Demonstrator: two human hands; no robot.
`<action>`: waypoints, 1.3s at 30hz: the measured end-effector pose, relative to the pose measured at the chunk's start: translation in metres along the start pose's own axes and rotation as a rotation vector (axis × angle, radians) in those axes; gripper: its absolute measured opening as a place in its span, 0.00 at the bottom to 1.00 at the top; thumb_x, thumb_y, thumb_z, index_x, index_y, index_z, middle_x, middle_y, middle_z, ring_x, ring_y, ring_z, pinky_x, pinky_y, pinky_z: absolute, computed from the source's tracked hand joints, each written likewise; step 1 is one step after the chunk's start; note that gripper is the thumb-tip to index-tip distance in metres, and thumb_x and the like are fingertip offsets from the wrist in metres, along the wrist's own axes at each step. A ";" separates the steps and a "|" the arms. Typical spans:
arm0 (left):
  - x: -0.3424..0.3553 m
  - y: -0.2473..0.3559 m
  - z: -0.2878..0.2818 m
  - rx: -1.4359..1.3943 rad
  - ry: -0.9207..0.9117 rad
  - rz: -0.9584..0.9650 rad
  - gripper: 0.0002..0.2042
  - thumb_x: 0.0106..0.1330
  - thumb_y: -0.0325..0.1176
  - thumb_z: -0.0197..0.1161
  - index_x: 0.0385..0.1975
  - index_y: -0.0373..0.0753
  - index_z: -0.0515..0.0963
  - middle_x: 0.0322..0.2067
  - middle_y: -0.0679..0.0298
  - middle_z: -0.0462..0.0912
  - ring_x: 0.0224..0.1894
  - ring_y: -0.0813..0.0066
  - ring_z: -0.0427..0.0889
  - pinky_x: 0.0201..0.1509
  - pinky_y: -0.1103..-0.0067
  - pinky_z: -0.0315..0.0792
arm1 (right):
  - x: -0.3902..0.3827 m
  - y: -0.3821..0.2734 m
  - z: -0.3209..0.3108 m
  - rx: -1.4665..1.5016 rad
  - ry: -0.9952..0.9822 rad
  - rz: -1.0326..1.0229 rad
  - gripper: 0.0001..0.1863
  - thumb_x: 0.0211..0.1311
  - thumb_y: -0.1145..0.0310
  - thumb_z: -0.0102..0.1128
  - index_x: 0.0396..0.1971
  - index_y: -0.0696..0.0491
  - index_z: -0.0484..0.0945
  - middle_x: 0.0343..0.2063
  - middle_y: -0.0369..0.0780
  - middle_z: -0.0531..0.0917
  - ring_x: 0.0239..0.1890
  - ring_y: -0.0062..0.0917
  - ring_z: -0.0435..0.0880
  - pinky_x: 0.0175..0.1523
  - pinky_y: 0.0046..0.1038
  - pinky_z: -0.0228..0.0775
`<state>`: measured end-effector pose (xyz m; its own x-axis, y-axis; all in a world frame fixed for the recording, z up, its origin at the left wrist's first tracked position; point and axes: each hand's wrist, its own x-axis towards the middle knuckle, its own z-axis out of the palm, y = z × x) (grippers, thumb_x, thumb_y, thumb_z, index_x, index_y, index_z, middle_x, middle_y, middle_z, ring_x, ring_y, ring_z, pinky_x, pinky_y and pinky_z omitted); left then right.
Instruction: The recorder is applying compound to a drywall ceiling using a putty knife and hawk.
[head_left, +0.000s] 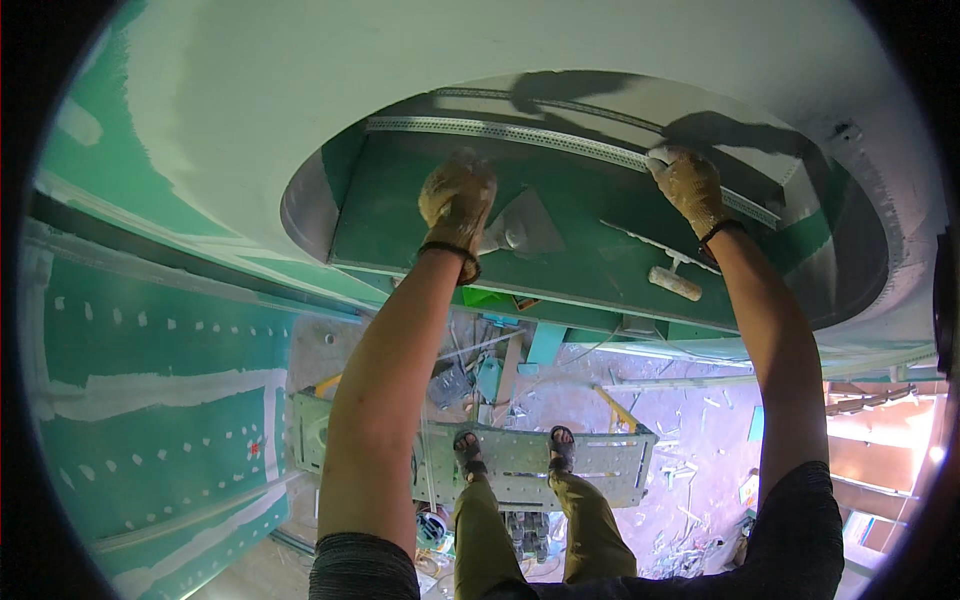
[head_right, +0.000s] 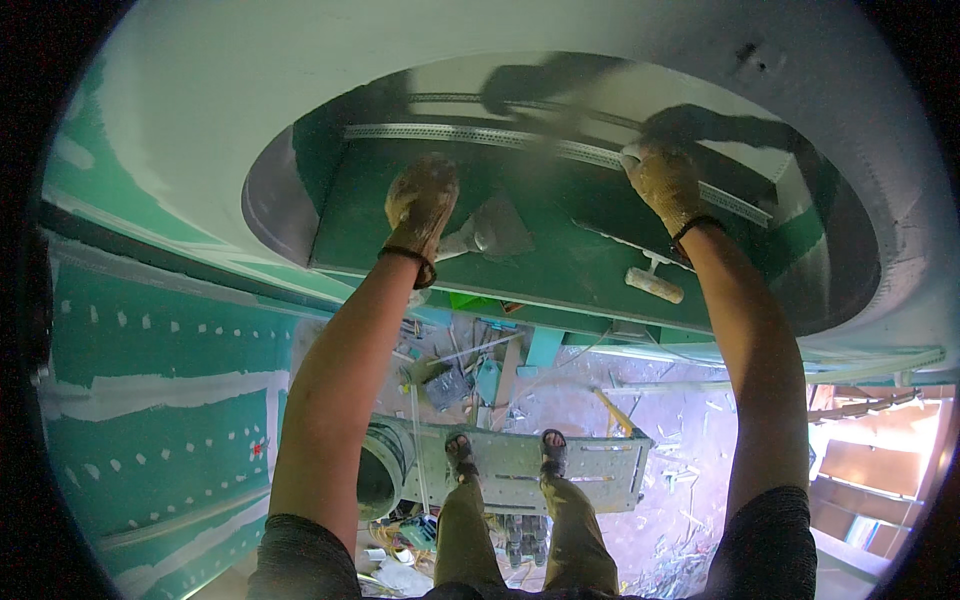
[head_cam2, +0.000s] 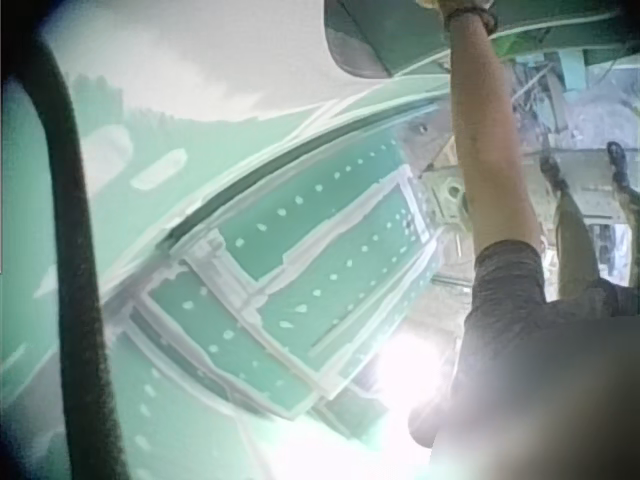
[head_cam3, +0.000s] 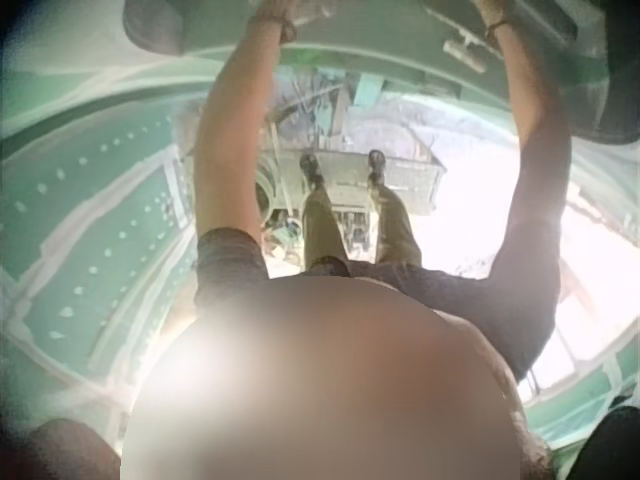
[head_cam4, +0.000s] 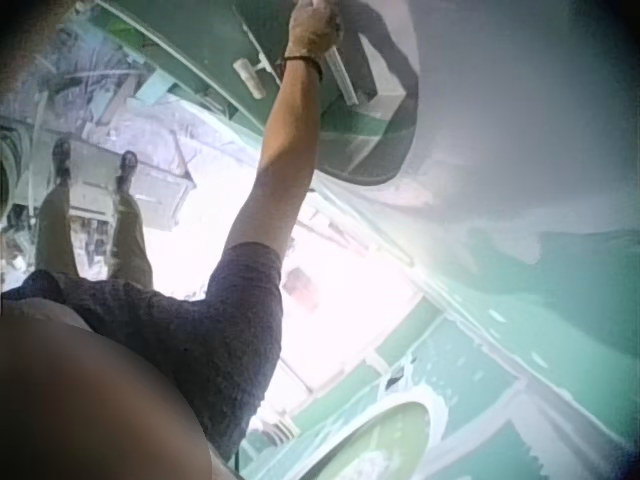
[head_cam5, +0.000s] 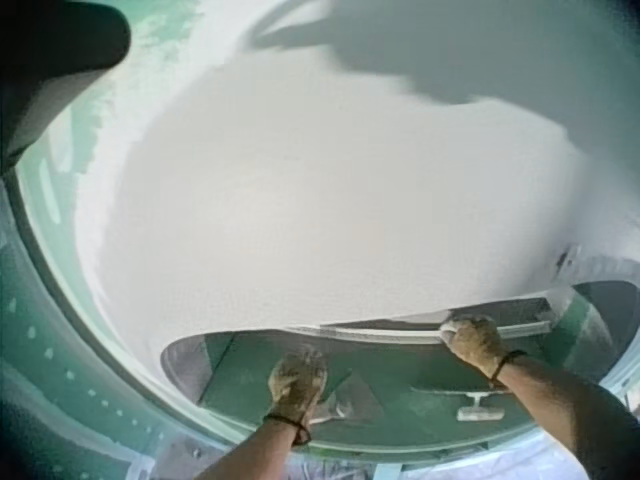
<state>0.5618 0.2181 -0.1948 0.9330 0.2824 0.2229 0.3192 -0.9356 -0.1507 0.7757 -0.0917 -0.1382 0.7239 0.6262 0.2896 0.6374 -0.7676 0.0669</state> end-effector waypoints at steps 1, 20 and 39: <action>-0.004 -0.008 0.001 0.001 0.003 -0.003 0.19 0.72 0.41 0.58 0.58 0.39 0.76 0.51 0.54 0.84 0.53 0.58 0.83 0.58 0.67 0.78 | 0.001 -0.006 -0.002 0.000 0.003 -0.002 0.18 0.68 0.51 0.61 0.46 0.47 0.86 0.42 0.44 0.88 0.46 0.42 0.87 0.51 0.40 0.79; -0.012 -0.065 0.017 -0.855 -0.019 -0.295 0.24 0.67 0.41 0.60 0.61 0.36 0.75 0.61 0.46 0.76 0.63 0.47 0.75 0.66 0.60 0.71 | 0.028 -0.005 0.025 0.058 -0.009 0.019 0.14 0.66 0.55 0.62 0.42 0.49 0.86 0.40 0.43 0.88 0.45 0.42 0.86 0.50 0.39 0.79; -0.016 -0.045 0.044 -0.725 0.128 -0.176 0.23 0.64 0.41 0.64 0.58 0.40 0.78 0.63 0.53 0.76 0.65 0.49 0.73 0.69 0.62 0.68 | 0.028 0.009 0.050 -0.068 0.078 0.041 0.16 0.64 0.55 0.61 0.38 0.53 0.86 0.35 0.48 0.88 0.41 0.44 0.88 0.47 0.43 0.79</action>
<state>0.5395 0.2647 -0.2339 0.8378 0.4552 0.3015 0.2314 -0.7962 0.5590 0.8146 -0.0744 -0.1774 0.7246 0.5835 0.3668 0.5863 -0.8016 0.1169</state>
